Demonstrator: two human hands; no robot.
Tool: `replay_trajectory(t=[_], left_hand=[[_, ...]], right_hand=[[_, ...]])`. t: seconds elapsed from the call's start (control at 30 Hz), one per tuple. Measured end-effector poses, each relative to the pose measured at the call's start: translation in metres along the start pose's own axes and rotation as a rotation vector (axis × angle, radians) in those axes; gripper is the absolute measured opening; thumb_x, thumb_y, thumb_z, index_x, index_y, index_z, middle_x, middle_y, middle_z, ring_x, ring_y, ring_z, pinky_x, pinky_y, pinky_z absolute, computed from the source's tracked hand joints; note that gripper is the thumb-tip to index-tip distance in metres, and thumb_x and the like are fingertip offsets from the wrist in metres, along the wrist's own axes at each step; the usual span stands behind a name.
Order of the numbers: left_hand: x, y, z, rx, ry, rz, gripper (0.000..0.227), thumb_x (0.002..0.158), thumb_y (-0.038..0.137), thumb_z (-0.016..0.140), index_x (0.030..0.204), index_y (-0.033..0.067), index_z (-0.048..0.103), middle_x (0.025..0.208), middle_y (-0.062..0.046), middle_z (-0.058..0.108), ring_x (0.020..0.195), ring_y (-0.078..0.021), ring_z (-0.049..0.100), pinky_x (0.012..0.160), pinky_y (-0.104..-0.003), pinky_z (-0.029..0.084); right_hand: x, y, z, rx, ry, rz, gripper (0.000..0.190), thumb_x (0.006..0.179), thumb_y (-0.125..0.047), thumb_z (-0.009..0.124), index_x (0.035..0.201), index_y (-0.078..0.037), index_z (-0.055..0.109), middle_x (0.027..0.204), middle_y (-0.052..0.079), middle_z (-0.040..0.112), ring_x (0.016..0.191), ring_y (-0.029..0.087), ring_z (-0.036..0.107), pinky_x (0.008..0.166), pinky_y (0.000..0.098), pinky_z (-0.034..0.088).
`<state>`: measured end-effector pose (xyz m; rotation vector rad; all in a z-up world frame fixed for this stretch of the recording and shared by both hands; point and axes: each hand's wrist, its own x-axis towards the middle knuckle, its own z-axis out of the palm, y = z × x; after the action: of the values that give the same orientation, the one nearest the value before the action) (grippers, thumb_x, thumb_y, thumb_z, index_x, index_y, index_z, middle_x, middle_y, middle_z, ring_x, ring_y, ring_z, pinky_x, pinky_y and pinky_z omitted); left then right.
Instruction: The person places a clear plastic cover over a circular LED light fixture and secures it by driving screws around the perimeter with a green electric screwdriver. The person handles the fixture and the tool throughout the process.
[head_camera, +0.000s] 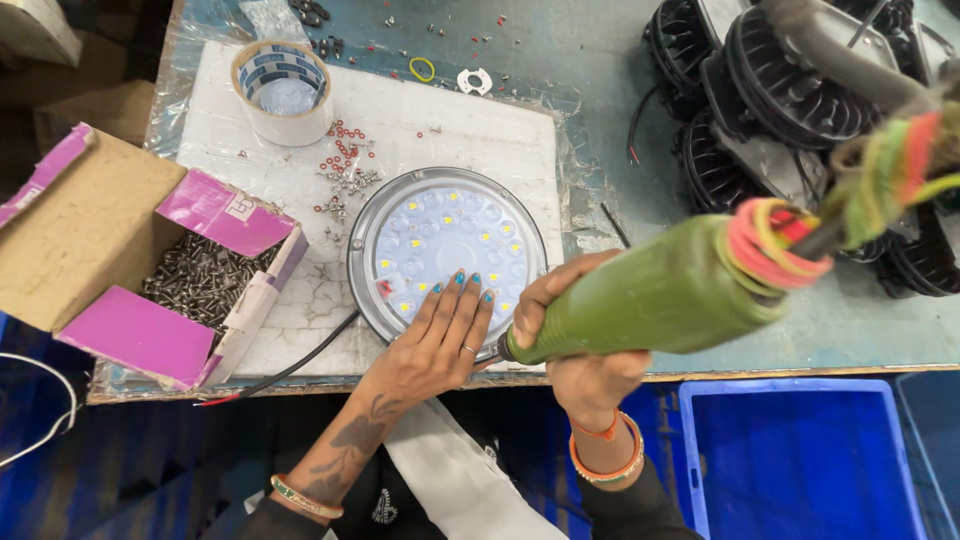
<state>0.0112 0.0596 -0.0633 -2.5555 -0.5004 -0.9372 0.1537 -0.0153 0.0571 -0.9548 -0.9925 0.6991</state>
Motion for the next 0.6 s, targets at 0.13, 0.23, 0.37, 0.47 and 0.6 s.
replay_trajectory(t=[0.13, 0.23, 0.37, 0.47, 0.6], left_hand=[[0.0001, -0.0018, 0.0001, -0.010, 0.021, -0.012, 0.042, 0.095, 0.022, 0.054, 0.128, -0.0021, 0.066, 0.131, -0.022, 0.067, 0.124, -0.0349, 0.064, 0.107, -0.043, 0.050], [0.0018, -0.0022, -0.0003, -0.021, 0.034, -0.023, 0.041, 0.095, 0.022, 0.054, 0.126, -0.0020, 0.067, 0.131, -0.022, 0.068, 0.124, -0.0345, 0.065, 0.107, -0.043, 0.050], [0.0019, -0.0017, 0.0007, -0.023, 0.040, -0.036, 0.040, 0.095, 0.021, 0.056, 0.127, -0.0010, 0.067, 0.131, -0.020, 0.068, 0.124, -0.0329, 0.066, 0.108, -0.042, 0.050], [0.0022, 0.0002, 0.0009, -0.069, 0.045, -0.081, 0.041, 0.095, 0.022, 0.057, 0.128, -0.0002, 0.066, 0.133, -0.018, 0.067, 0.126, -0.0319, 0.065, 0.109, -0.041, 0.049], [0.0031, 0.0020, -0.0067, -0.221, 0.037, -0.163, 0.045, 0.091, 0.023, 0.060, 0.128, -0.0018, 0.064, 0.135, -0.021, 0.065, 0.126, -0.0330, 0.063, 0.111, -0.043, 0.048]], right_hand=[[-0.0010, -0.0028, -0.0019, -0.025, 0.013, -0.028, 0.093, 0.081, -0.086, 0.063, 0.106, 0.002, 0.046, 0.072, 0.018, 0.055, 0.060, 0.024, 0.055, 0.058, 0.0352, 0.049], [-0.0046, -0.0021, -0.0022, -0.024, 0.043, -0.068, 0.096, 0.082, -0.089, 0.057, 0.108, 0.001, 0.044, 0.070, 0.017, 0.053, 0.057, 0.022, 0.054, 0.057, 0.0336, 0.049], [-0.0061, -0.0015, -0.0023, -0.085, 0.091, -0.137, 0.099, 0.081, -0.092, 0.051, 0.105, 0.003, 0.043, 0.072, 0.018, 0.052, 0.055, 0.023, 0.054, 0.053, 0.0353, 0.050], [-0.0063, 0.0012, -0.0006, -0.150, 0.180, -0.179, 0.101, 0.077, -0.094, 0.049, 0.100, 0.004, 0.041, 0.084, 0.016, 0.047, 0.054, 0.026, 0.053, 0.047, 0.0378, 0.049], [-0.0055, 0.0004, -0.0072, -0.075, 0.112, -0.174, 0.098, 0.082, -0.091, 0.051, 0.103, 0.004, 0.043, 0.077, 0.017, 0.049, 0.059, 0.026, 0.052, 0.053, 0.0397, 0.048]])
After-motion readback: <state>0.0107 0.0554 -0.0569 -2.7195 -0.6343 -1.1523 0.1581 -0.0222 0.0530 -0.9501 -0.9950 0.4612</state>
